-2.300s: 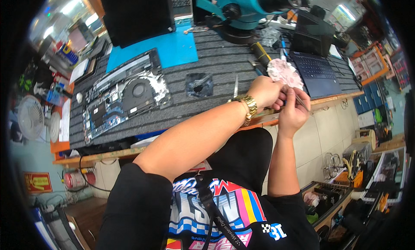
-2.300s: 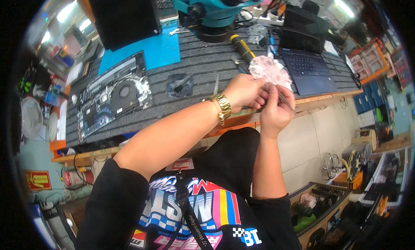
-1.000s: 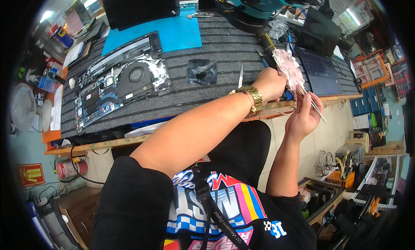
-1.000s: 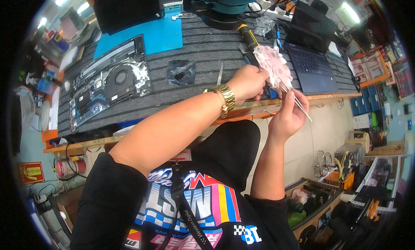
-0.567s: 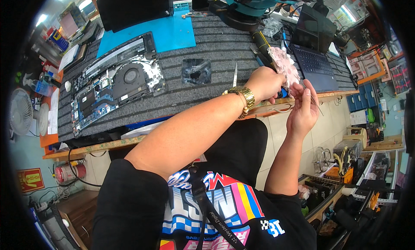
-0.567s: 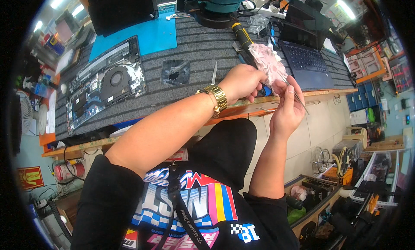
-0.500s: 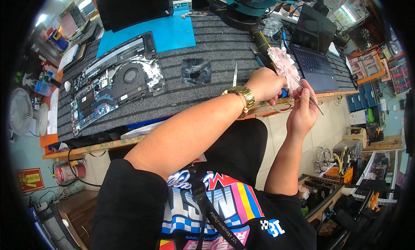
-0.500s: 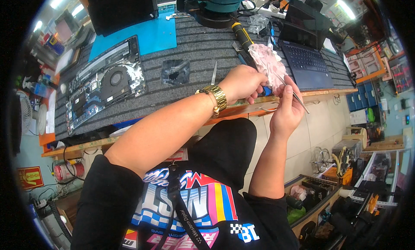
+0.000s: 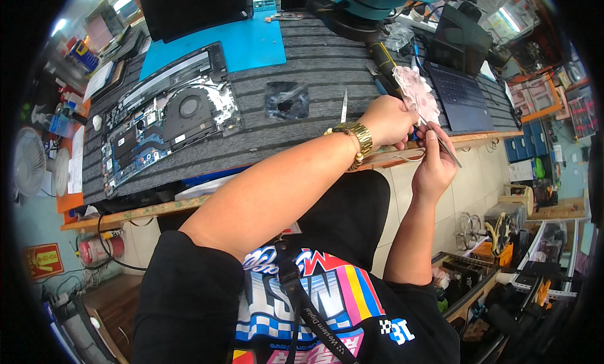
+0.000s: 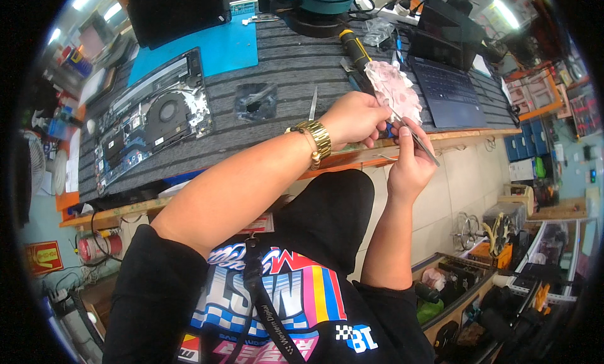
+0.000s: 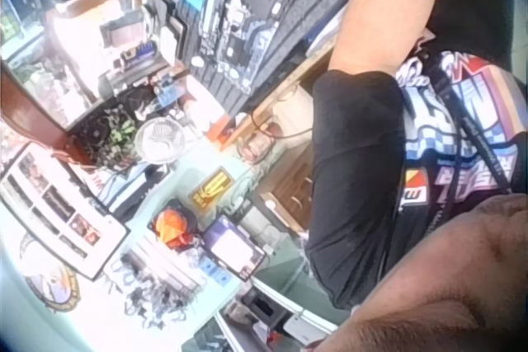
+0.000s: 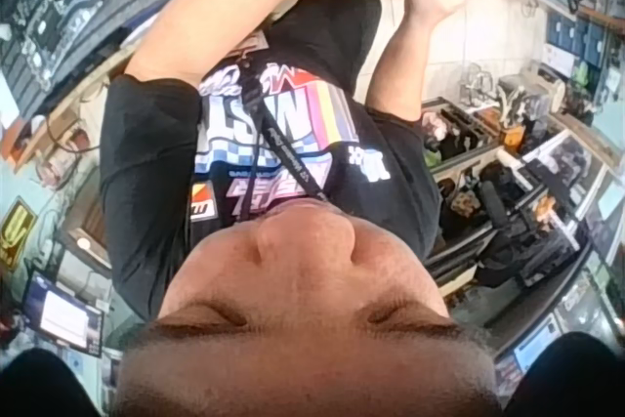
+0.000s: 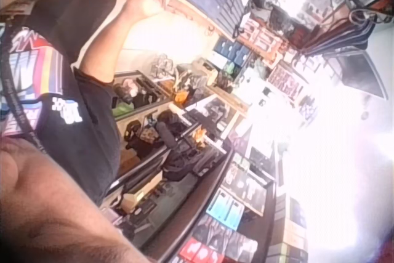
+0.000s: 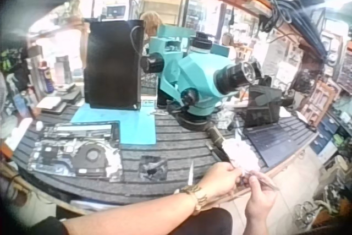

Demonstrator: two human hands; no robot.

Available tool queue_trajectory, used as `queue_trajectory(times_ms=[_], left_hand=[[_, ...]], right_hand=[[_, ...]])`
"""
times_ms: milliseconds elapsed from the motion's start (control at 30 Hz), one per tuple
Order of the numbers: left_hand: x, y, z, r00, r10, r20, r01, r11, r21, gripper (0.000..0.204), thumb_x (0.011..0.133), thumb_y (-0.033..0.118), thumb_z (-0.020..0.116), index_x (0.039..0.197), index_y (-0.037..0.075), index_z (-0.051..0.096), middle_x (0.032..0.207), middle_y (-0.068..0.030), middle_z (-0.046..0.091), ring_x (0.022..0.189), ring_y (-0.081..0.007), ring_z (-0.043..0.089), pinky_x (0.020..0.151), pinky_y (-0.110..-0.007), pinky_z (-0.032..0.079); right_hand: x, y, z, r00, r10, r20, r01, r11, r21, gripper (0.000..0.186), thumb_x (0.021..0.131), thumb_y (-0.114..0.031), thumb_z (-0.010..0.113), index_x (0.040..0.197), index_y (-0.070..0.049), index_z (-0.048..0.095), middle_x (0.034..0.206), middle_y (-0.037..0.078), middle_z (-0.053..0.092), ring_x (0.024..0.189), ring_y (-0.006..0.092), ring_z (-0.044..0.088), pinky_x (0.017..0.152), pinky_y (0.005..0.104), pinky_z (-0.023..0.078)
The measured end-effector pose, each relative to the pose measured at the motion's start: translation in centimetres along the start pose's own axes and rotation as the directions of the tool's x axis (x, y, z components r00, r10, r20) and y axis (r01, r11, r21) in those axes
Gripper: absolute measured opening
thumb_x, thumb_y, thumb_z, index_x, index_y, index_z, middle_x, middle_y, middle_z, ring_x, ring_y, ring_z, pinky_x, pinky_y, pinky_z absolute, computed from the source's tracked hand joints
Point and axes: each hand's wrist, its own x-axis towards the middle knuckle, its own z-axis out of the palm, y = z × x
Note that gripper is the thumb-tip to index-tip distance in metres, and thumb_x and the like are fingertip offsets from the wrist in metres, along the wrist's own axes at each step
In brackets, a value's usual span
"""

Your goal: The person performs a repair on a laptop motherboard by using tweezers and a small tool to adjust internal components. The person applies a small amount of substance with a cotton swab, picks up a small part with tweezers, and uses pliers to trim a wire before re-placing the component on the board.

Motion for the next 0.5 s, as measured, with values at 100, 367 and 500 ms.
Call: queue_trajectory(times_ms=[100,367,500], left_hand=[[0.3,-0.3,0.1,1.0,0.024,-0.012,-0.025,0.999,-0.042,0.025,0.106,0.022,0.069,0.096,-0.002,0.07,0.083,-0.007,0.071,0.062,-0.0151,0.067,0.053,-0.034,0.059],[0.9,-0.7,0.9,0.986,0.106,-0.128,-0.094,0.99,0.103,0.031,0.104,0.02,0.065,0.085,-0.004,0.068,0.068,-0.008,0.066,0.053,-0.0186,0.063,0.049,-0.038,0.053],[1.2,-0.9,1.2,0.977,0.132,-0.165,-0.112,0.986,0.126,0.035,0.104,0.022,0.065,0.081,-0.004,0.068,0.065,-0.0097,0.066,0.052,-0.0192,0.063,0.049,-0.039,0.052]], right_hand=[[-0.2,0.6,0.3,1.0,0.014,-0.001,-0.014,0.995,0.098,0.028,0.109,-0.005,0.069,0.131,0.011,0.072,0.117,0.018,0.079,0.102,0.0202,0.075,0.089,0.0308,0.057],[-0.4,1.0,0.6,0.998,-0.023,0.05,0.016,0.991,0.132,0.032,0.113,-0.01,0.064,0.137,0.011,0.069,0.119,0.018,0.078,0.106,0.0209,0.074,0.09,0.0314,0.057],[-0.4,1.0,0.3,0.999,-0.013,0.043,0.006,0.985,0.17,0.035,0.115,-0.013,0.062,0.14,0.011,0.066,0.121,0.019,0.077,0.109,0.0224,0.074,0.093,0.0336,0.058]])
